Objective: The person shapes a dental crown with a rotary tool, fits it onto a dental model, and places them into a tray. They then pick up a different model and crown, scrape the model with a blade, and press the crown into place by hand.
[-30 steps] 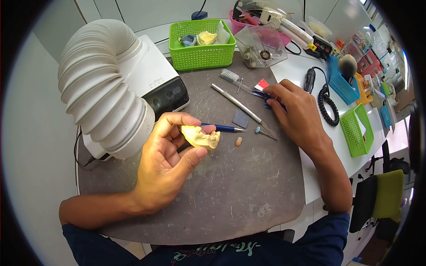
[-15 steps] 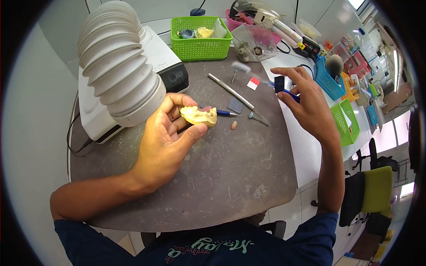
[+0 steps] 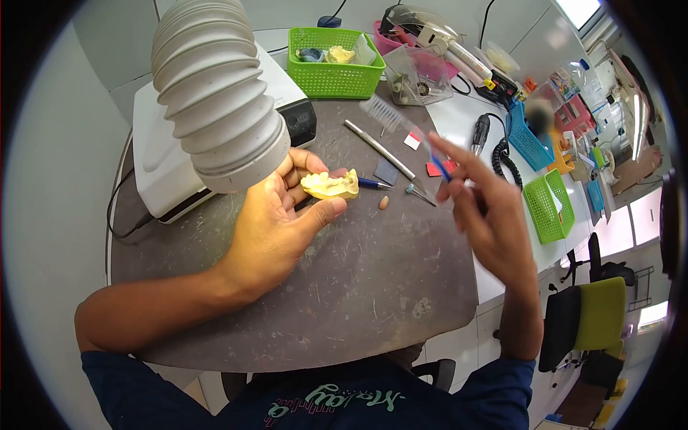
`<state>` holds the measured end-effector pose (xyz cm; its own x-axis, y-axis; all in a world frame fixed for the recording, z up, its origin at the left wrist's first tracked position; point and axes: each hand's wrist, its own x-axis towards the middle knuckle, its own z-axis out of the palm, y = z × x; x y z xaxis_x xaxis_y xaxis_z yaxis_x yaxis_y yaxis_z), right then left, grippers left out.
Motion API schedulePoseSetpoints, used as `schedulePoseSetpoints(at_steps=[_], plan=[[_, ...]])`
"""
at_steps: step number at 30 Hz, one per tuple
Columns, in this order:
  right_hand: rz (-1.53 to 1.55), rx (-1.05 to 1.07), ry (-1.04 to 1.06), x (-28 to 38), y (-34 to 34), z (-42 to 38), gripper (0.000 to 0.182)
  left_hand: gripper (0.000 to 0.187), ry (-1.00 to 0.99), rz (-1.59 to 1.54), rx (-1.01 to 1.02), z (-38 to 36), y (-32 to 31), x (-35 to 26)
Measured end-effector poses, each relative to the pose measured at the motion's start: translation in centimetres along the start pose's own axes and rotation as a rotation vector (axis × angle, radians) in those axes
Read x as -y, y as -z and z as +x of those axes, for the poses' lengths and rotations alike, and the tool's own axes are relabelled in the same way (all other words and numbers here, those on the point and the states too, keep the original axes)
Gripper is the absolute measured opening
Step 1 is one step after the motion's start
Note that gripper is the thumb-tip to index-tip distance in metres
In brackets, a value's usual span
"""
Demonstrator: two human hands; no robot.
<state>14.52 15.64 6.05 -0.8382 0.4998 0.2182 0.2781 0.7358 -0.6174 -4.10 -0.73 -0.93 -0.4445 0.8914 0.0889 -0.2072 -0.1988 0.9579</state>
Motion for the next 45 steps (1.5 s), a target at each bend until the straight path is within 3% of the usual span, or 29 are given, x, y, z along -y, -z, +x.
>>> schedulePoseSetpoints(at_steps=[3, 5, 12, 18, 21, 25, 27, 31, 33, 34, 37, 38, 40, 41, 45], plan=[[-0.037, -0.023, 0.137, 0.8, -1.8, -2.1, 0.058, 0.032, 0.019, -0.006, -0.012, -0.1, -0.1, -0.1], [-0.112, -0.102, 0.237, 1.2, -2.7, -3.1, 0.051, 0.032, 0.012, 0.016, -0.010, -0.1, -0.2, -0.3], [-0.338, 0.047, 0.081, 0.6, -1.9, -7.1, 0.059, 0.031, 0.026, -0.042, -0.096, 0.3, 0.1, 0.1], [-0.198, -0.137, 0.184, 1.7, -2.5, -4.7, 0.050, 0.034, -0.003, -0.063, -0.018, 0.3, -0.2, 0.3], [-0.202, -0.027, 0.222, 1.3, -3.9, -4.0, 0.071, 0.034, -0.033, -0.061, -0.021, 0.1, 0.1, 0.4], [-0.231, 0.103, 0.222, 0.0, -1.6, -6.1, 0.072, 0.031, 0.011, -0.059, -0.020, 0.3, 0.5, 0.3], [-0.267, -0.031, 0.097, -0.6, -0.5, -6.3, 0.050, 0.032, 0.011, -0.105, -0.013, 0.5, 0.4, 0.3], [-0.210, -0.256, -0.025, -2.5, -1.7, -2.0, 0.043, 0.035, -0.026, -0.009, 0.073, 0.1, -0.2, -0.3], [-0.236, -0.216, 0.109, -3.9, -2.1, -0.1, 0.027, 0.036, -0.017, -0.021, 0.078, -0.1, -0.2, -0.5], [-0.239, -0.216, 0.112, -4.1, -2.2, 0.4, 0.027, 0.037, -0.010, -0.039, 0.073, -0.1, -0.1, -0.5], [-0.610, -0.244, 0.448, -3.8, -2.6, 1.6, 0.021, 0.039, 0.013, -0.051, 0.076, -0.1, 0.1, -0.5], [-0.612, -0.237, 0.451, -3.3, -2.8, 1.5, 0.021, 0.039, 0.013, -0.057, 0.072, -0.2, 0.1, -0.4], [-0.300, 0.054, 0.268, -2.2, -3.3, 1.2, 0.021, 0.040, 0.007, -0.052, 0.060, -0.1, 0.1, -0.3], [-0.297, 0.090, 0.243, -1.7, -3.7, 1.2, 0.017, 0.040, 0.010, -0.052, 0.062, -0.1, 0.0, -0.3], [-0.308, 0.142, 0.343, -1.7, -4.3, 2.4, 0.013, 0.042, 0.022, -0.080, 0.071, -0.1, 0.0, -0.4]])
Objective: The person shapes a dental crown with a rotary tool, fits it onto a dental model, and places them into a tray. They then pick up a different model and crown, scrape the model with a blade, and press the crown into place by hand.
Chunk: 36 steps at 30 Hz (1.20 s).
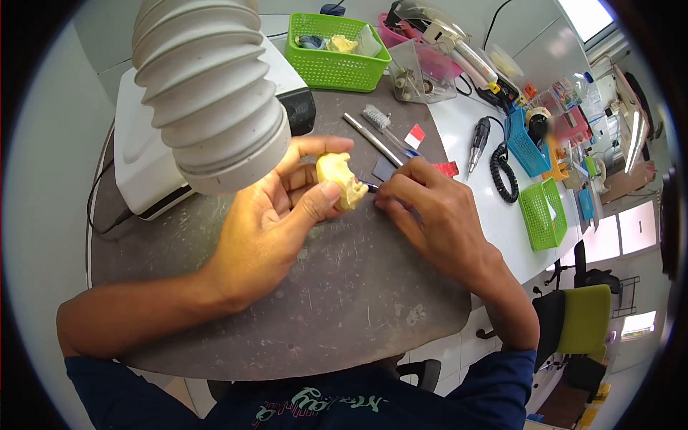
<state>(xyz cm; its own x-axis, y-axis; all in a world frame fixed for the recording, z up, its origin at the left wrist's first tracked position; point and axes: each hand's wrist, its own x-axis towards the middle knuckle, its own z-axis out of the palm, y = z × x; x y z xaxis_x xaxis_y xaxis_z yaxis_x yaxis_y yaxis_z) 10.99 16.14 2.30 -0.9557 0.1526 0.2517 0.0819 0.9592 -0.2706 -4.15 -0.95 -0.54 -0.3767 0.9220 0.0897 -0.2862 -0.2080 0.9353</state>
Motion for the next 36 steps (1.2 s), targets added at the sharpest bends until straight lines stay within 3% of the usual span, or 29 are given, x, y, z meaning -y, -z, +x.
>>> schedulePoseSetpoints(at_steps=[6, 8, 12, 14, 17, 21, 23, 29, 36], plan=[[0.037, 0.050, 0.072, -1.0, 0.6, 1.0, 0.012, 0.042, 0.029, -0.017, -0.019, 0.3, 0.1, -0.1], [0.143, -0.114, -0.017, -1.5, 0.8, 0.7, 0.015, 0.044, 0.018, -0.009, -0.036, 0.4, 0.2, 0.0], [0.090, -0.098, -0.040, -1.9, 1.3, 0.2, 0.015, 0.047, 0.028, 0.003, -0.047, 0.5, 0.0, -0.1], [0.070, 0.012, 0.084, -2.1, 0.9, 0.2, 0.012, 0.048, 0.052, -0.014, -0.054, 0.6, -0.1, -0.3], [0.077, -0.017, 0.144, -2.4, 0.0, 0.5, 0.012, 0.051, 0.061, -0.007, -0.051, 0.7, -0.2, -0.2], [0.044, -0.025, 0.084, -1.5, 0.4, 0.6, 0.010, 0.057, 0.091, -0.019, -0.045, 0.8, -0.5, -0.5], [0.310, -0.112, 0.012, -1.4, 0.3, 0.5, 0.013, 0.058, 0.101, -0.036, -0.045, 0.8, -0.6, -0.6], [0.824, -0.061, -0.081, -1.1, 0.0, 0.4, 0.018, 0.059, 0.130, -0.005, -0.039, 0.7, -0.6, -0.4], [0.975, -0.045, -0.182, -0.8, -0.5, 0.3, 0.015, 0.059, 0.139, 0.035, -0.016, 0.7, -0.6, -0.6]])
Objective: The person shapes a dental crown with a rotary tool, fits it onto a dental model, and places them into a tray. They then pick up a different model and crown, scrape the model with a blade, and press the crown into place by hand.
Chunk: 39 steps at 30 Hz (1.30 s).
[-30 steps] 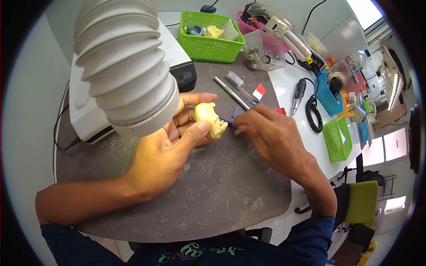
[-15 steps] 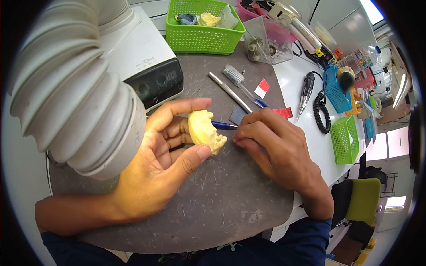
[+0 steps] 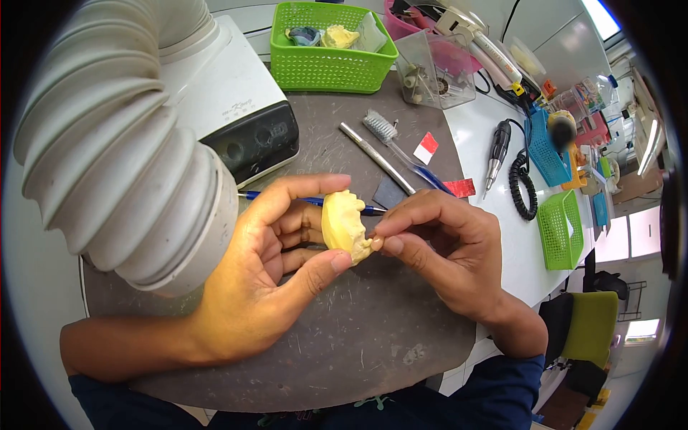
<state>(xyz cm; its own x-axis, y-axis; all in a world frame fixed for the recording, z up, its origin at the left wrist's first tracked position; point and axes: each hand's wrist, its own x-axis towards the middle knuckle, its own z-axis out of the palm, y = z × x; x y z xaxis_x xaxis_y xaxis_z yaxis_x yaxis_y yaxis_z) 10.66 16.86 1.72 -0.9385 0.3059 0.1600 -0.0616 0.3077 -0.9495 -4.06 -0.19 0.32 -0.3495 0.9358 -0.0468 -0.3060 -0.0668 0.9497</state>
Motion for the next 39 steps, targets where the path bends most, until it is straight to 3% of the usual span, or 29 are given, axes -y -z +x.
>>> schedulePoseSetpoints(at_steps=[9, 11, 23, 39], plan=[[0.025, 0.020, 0.037, -0.03, -0.06, -0.08, 0.014, 0.060, 0.016, -0.012, 0.021, -0.04, -0.14, -0.26], [0.073, -0.010, -0.064, 0.27, -0.26, -0.19, 0.017, 0.060, 0.014, -0.018, 0.038, -0.07, -0.12, -0.24], [0.172, 0.013, -0.114, 0.29, -0.20, -0.13, 0.018, 0.065, -0.027, -0.061, 0.043, -0.27, 0.07, 0.19], [0.141, 0.032, -0.046, 0.01, -0.20, -0.19, 0.011, 0.065, -0.103, 0.011, 0.058, -0.16, 0.19, 0.44]])
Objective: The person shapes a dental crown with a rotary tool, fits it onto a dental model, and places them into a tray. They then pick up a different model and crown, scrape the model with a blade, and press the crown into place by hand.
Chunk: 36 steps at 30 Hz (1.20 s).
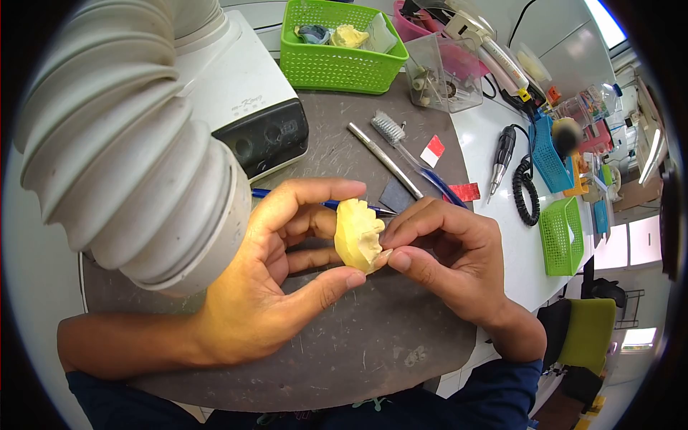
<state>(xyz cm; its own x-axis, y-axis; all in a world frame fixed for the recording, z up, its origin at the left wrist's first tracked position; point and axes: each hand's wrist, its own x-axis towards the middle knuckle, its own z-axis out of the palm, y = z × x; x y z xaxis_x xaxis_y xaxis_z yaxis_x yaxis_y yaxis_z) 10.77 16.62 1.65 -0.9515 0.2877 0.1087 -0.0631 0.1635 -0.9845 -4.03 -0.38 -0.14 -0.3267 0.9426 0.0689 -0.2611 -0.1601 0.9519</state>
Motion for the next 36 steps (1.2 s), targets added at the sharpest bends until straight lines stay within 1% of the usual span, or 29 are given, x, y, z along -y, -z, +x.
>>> schedulePoseSetpoints(at_steps=[3, 5, 6, 7, 11, 16, 18, 20, 24, 26, 30, 31, 32, 36], plan=[[-0.028, -0.007, 0.009, -0.01, 0.02, -0.03, 0.011, 0.064, -0.019, 0.011, 0.001, -0.02, 0.07, 0.12], [-0.143, 0.007, 0.072, 0.04, 0.12, 0.01, 0.010, 0.064, -0.027, 0.019, 0.000, -0.11, 0.14, 0.08], [-0.143, 0.008, 0.072, 0.07, 0.14, 0.07, 0.010, 0.063, -0.034, 0.067, 0.008, -0.17, 0.19, 0.03], [-0.188, 0.015, 0.115, 0.10, 0.17, 0.14, 0.011, 0.062, -0.040, 0.116, 0.016, -0.21, 0.22, 0.01], [-0.292, 0.012, 0.224, -0.07, 0.18, 0.24, 0.013, 0.060, -0.091, 0.157, -0.016, -0.48, 0.02, 0.48], [-0.264, -0.011, 0.224, -0.11, -0.04, 0.07, 0.018, 0.058, -0.124, 0.146, -0.055, -0.64, -0.19, 0.74], [-0.255, -0.017, 0.223, -0.16, -0.25, -0.06, 0.019, 0.058, -0.139, 0.187, -0.037, -0.62, -0.07, 0.64], [-0.136, -0.083, 0.102, -0.14, -0.56, -0.31, 0.021, 0.058, -0.154, 0.228, -0.018, -0.61, -0.05, 0.61], [-0.181, -0.017, 0.179, -0.46, -0.01, -0.02, 0.021, 0.058, -0.177, 0.221, -0.020, -0.58, -0.13, 0.67], [-0.262, 0.024, 0.252, -0.46, 0.12, 0.11, 0.020, 0.058, -0.178, 0.225, -0.021, -0.59, -0.16, 0.61], [-0.271, 0.050, 0.258, -0.39, 0.16, 0.12, 0.019, 0.058, -0.199, 0.261, -0.003, -0.55, -0.12, 0.55], [-0.216, 0.034, 0.232, -0.42, -0.02, 0.08, 0.019, 0.058, -0.216, 0.286, 0.008, -0.56, -0.09, 0.54], [-0.160, 0.017, 0.206, -0.45, -0.14, 0.02, 0.019, 0.058, -0.215, 0.290, 0.011, -0.58, -0.10, 0.58], [-0.152, 0.031, 0.214, -0.64, -0.09, 0.00, 0.018, 0.059, -0.181, 0.301, -0.028, -0.70, -0.15, 0.37]])
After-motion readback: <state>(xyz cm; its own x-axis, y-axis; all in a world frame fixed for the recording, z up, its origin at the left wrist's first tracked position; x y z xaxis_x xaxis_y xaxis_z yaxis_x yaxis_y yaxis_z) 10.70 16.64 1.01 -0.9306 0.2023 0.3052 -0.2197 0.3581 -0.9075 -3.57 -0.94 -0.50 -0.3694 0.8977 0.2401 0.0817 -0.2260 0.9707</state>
